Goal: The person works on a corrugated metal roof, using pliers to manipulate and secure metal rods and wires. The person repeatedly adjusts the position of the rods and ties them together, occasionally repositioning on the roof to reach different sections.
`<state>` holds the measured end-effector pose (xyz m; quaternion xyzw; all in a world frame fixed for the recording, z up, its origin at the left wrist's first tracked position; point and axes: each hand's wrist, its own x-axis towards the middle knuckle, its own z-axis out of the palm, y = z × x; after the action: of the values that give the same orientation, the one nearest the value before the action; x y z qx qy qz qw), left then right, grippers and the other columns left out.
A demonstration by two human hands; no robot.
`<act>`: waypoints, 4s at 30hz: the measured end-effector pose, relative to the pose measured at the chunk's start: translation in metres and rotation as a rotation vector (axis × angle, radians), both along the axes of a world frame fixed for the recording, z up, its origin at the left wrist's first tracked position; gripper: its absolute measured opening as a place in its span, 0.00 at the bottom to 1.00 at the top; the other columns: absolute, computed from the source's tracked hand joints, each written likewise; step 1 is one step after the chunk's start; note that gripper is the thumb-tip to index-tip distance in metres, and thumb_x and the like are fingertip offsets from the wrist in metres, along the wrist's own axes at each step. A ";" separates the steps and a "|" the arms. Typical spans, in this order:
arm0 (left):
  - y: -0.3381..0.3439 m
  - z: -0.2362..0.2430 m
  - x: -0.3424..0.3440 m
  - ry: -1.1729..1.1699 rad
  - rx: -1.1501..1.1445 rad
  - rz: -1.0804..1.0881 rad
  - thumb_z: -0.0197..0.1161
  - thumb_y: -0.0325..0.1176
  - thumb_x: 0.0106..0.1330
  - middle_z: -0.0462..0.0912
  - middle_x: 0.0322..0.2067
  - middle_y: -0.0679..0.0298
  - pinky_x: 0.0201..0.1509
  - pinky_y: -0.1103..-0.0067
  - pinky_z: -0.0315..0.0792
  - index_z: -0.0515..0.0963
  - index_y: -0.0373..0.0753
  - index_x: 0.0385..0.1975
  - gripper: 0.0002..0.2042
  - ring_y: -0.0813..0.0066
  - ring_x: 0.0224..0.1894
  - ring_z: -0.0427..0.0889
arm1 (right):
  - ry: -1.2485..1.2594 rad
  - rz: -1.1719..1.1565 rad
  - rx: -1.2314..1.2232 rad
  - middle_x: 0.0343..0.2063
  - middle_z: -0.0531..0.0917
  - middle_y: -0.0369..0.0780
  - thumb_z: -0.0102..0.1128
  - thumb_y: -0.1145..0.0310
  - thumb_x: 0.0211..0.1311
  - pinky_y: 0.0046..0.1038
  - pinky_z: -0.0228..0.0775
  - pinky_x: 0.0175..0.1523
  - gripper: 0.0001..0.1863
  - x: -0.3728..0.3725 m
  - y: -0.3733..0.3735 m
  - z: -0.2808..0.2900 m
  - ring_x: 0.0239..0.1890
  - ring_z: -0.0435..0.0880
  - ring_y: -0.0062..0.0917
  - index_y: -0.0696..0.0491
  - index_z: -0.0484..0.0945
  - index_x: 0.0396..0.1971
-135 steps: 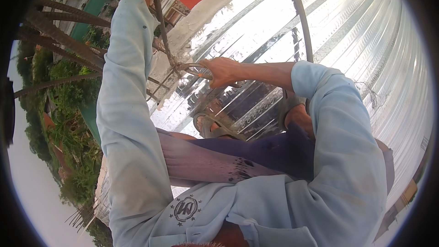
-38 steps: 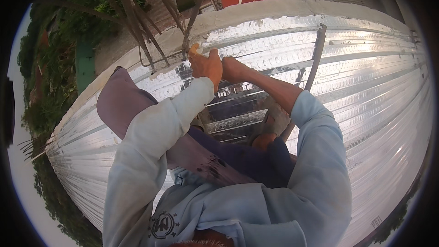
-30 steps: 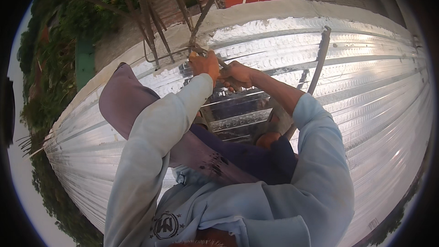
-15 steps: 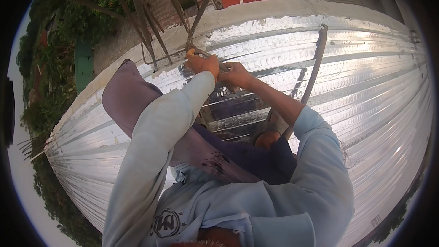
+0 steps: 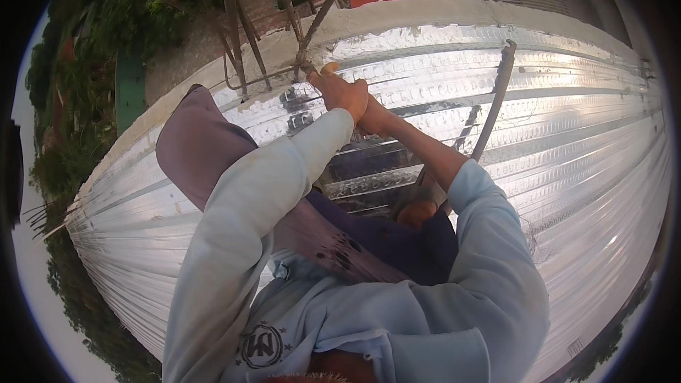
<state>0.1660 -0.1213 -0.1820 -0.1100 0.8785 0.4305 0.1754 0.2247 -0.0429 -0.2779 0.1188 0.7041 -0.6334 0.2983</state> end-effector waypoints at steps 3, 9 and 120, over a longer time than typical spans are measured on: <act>0.002 0.000 0.005 0.040 -0.128 -0.099 0.66 0.31 0.55 0.61 0.67 0.45 0.76 0.65 0.59 0.70 0.35 0.61 0.30 0.46 0.73 0.59 | -0.236 -0.225 -0.785 0.34 0.88 0.40 0.63 0.62 0.64 0.38 0.80 0.38 0.17 0.007 0.000 -0.013 0.33 0.88 0.35 0.54 0.78 0.49; 0.008 0.028 0.016 -0.089 -0.195 -0.570 0.64 0.38 0.58 0.72 0.60 0.51 0.73 0.60 0.61 0.79 0.39 0.53 0.22 0.51 0.67 0.67 | -0.350 -0.352 -1.339 0.37 0.87 0.41 0.67 0.62 0.57 0.37 0.79 0.41 0.24 0.020 -0.011 -0.014 0.36 0.87 0.35 0.53 0.76 0.53; -0.241 -0.096 -0.117 0.844 -0.030 0.130 0.59 0.40 0.74 0.84 0.38 0.54 0.44 0.73 0.76 0.81 0.31 0.48 0.16 0.66 0.39 0.82 | 0.247 0.903 0.974 0.29 0.86 0.49 0.60 0.67 0.60 0.46 0.78 0.45 0.10 -0.005 0.098 0.109 0.36 0.87 0.46 0.57 0.81 0.36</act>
<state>0.0493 -0.3623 -0.2779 0.0182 0.8706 0.4352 -0.2287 0.2195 0.0552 -0.1688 -0.1394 0.9188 -0.0658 0.3633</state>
